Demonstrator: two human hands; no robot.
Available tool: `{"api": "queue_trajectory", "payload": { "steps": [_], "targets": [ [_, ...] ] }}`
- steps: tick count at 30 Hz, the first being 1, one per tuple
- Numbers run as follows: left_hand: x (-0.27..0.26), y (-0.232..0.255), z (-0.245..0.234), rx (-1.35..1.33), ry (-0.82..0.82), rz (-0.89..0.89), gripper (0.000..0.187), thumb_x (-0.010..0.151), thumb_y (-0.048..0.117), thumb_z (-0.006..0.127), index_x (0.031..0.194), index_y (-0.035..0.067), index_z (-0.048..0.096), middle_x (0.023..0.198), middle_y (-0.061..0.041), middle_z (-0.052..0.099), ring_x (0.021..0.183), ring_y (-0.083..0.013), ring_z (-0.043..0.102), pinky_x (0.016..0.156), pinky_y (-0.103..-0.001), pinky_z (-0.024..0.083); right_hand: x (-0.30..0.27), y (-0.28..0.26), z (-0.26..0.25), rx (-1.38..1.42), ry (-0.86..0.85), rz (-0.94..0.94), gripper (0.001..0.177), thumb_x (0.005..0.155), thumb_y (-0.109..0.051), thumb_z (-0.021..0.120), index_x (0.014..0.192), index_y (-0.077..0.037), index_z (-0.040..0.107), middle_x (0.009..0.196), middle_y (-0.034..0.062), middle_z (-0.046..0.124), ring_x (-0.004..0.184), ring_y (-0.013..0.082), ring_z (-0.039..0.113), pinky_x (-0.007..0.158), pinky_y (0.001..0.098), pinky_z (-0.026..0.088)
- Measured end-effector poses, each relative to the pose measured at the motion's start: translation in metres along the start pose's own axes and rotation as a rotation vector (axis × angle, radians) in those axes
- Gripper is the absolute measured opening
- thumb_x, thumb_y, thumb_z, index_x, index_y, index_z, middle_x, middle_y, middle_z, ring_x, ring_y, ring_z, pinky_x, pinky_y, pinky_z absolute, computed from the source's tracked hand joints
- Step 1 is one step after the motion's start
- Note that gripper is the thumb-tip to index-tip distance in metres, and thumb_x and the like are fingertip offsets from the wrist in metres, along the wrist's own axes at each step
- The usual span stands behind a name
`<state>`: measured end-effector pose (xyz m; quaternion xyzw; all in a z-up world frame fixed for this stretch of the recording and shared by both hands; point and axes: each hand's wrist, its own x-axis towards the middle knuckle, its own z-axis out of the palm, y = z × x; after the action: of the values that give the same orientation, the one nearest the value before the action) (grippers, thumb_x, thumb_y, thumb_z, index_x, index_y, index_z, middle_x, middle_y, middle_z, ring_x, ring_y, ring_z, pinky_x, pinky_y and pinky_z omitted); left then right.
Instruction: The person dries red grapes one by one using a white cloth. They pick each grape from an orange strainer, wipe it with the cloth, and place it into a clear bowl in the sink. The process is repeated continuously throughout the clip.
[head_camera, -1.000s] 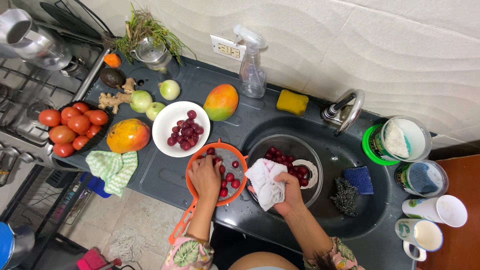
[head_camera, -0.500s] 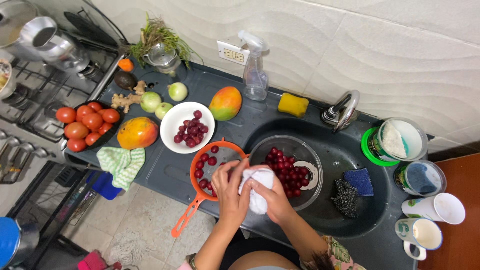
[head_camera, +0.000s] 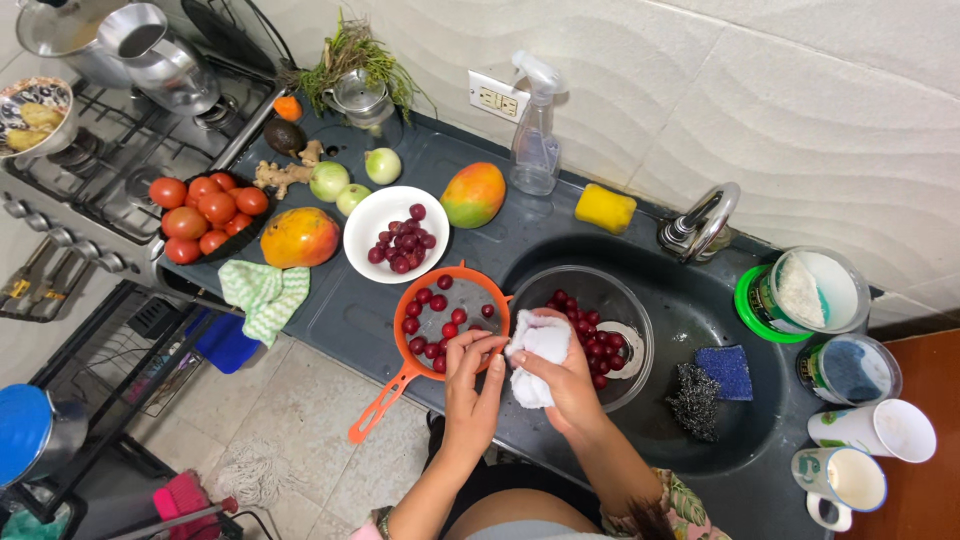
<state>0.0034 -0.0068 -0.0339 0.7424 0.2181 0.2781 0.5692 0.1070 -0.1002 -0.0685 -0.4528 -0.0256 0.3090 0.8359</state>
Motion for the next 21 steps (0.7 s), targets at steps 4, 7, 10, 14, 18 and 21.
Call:
{"api": "queue_trajectory", "payload": {
  "steps": [4, 7, 10, 14, 18, 21],
  "targets": [
    [-0.003, 0.004, -0.004, 0.023, 0.028, 0.029, 0.032, 0.103, 0.03, 0.055, 0.122, 0.01, 0.07, 0.125, -0.008, 0.053, 0.123, -0.0203, 0.058, 0.102, -0.033, 0.05, -0.004, -0.004, -0.001, -0.028, -0.033, 0.004, 0.063, 0.066, 0.01, 0.081, 0.122, -0.009, 0.059, 0.106, 0.0145, 0.066, 0.093, 0.0245, 0.067, 0.077, 0.0334, 0.056],
    [-0.006, 0.008, -0.006, 0.006, 0.047, 0.045, 0.03, 0.102, 0.026, 0.058, 0.122, 0.008, 0.07, 0.125, -0.009, 0.053, 0.124, -0.0208, 0.057, 0.105, -0.033, 0.05, -0.006, -0.001, -0.005, -0.019, -0.078, 0.01, 0.033, 0.082, 0.004, 0.073, 0.11, -0.008, 0.06, 0.092, 0.0148, 0.059, 0.068, 0.0197, 0.057, 0.043, 0.0256, 0.044],
    [-0.009, 0.013, -0.007, 0.028, 0.043, 0.078, 0.027, 0.101, 0.024, 0.06, 0.119, 0.007, 0.071, 0.123, -0.01, 0.054, 0.12, -0.0211, 0.058, 0.103, -0.034, 0.05, -0.006, -0.002, -0.003, -0.004, -0.038, 0.047, 0.014, 0.087, -0.006, 0.071, 0.096, -0.007, 0.06, 0.074, 0.0109, 0.058, 0.045, 0.0149, 0.046, 0.032, 0.0253, 0.029],
    [-0.013, 0.021, -0.006, 0.047, 0.033, 0.19, 0.025, 0.099, 0.022, 0.062, 0.115, 0.005, 0.071, 0.118, -0.011, 0.054, 0.112, -0.0229, 0.061, 0.098, -0.035, 0.054, -0.008, -0.003, -0.002, 0.077, 0.004, 0.13, 0.023, 0.098, -0.025, 0.062, 0.087, -0.005, 0.058, 0.059, 0.0095, 0.052, 0.037, 0.0159, 0.042, 0.031, 0.0279, 0.026],
    [-0.014, 0.035, -0.005, 0.136, 0.059, 0.35, 0.02, 0.1, 0.017, 0.062, 0.111, 0.004, 0.072, 0.113, -0.013, 0.054, 0.105, -0.0252, 0.061, 0.093, -0.036, 0.052, -0.005, 0.002, -0.011, 0.219, -0.032, 0.189, 0.048, 0.103, -0.05, 0.053, 0.086, -0.006, 0.06, 0.061, 0.0092, 0.05, 0.037, 0.0185, 0.042, 0.032, 0.0302, 0.028],
    [-0.014, 0.037, -0.003, 0.217, 0.093, 0.412, 0.016, 0.098, 0.017, 0.063, 0.106, 0.008, 0.074, 0.111, -0.012, 0.057, 0.099, -0.0249, 0.061, 0.091, -0.036, 0.051, 0.001, 0.013, -0.02, 0.332, -0.106, 0.229, 0.052, 0.1, -0.057, 0.054, 0.088, -0.007, 0.061, 0.069, 0.0081, 0.056, 0.049, 0.0161, 0.051, 0.04, 0.0277, 0.038]
  ]
}}
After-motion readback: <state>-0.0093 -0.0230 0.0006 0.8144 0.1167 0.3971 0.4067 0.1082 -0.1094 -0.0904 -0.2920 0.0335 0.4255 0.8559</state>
